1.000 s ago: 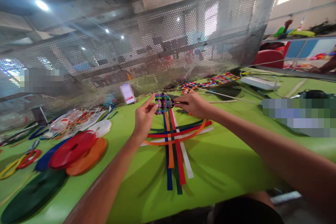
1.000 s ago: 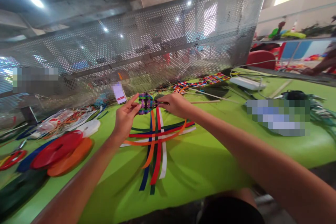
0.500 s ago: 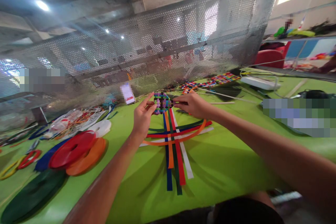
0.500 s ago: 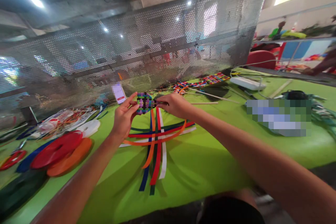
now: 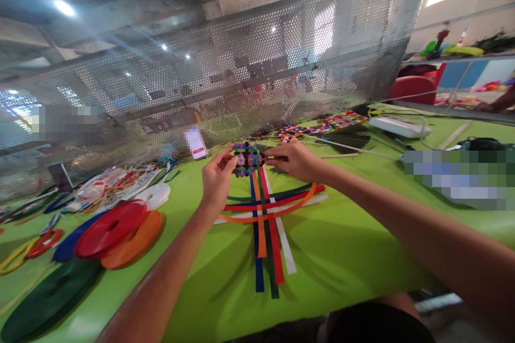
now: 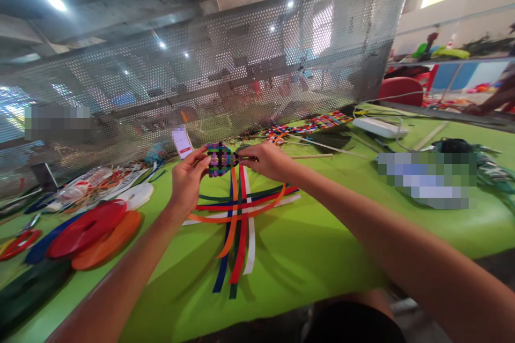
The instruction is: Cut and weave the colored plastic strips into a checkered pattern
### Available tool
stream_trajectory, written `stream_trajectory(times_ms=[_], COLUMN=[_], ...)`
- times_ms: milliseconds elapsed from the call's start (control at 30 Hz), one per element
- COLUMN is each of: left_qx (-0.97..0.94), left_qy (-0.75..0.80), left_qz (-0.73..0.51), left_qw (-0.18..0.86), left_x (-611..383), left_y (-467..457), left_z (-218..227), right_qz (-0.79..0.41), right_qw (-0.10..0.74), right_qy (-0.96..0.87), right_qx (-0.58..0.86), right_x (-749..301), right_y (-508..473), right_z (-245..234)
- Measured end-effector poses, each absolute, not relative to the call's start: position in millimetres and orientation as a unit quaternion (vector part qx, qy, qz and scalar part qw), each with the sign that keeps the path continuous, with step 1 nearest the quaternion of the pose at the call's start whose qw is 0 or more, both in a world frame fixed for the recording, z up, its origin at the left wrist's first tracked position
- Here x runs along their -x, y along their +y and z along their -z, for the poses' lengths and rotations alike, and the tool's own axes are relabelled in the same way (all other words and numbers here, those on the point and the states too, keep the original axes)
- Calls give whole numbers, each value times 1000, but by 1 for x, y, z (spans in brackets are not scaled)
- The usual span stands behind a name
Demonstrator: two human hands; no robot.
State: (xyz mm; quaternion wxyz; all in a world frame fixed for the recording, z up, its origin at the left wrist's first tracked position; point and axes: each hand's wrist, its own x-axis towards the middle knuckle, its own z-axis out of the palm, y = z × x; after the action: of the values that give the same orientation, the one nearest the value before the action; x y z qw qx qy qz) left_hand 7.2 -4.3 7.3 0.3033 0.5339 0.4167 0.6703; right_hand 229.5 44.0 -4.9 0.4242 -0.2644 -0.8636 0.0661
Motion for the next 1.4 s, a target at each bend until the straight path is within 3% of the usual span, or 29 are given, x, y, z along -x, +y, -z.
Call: stream_trajectory(times_ms=[800,1400], left_qx=[-557,-563], left_qy=[417,419], left_qz=[-681,-673], left_qw=[228,234], left_x=[-8,-8], left_y=[-6,-7], left_z=[-10,-13], right_qz=[-70,-61], right_qw=[380,361], right_qy=[-883,-886], right_qx=[267,285], right_x=[-230,-232], right_y=[42,40], right_z=[3,1])
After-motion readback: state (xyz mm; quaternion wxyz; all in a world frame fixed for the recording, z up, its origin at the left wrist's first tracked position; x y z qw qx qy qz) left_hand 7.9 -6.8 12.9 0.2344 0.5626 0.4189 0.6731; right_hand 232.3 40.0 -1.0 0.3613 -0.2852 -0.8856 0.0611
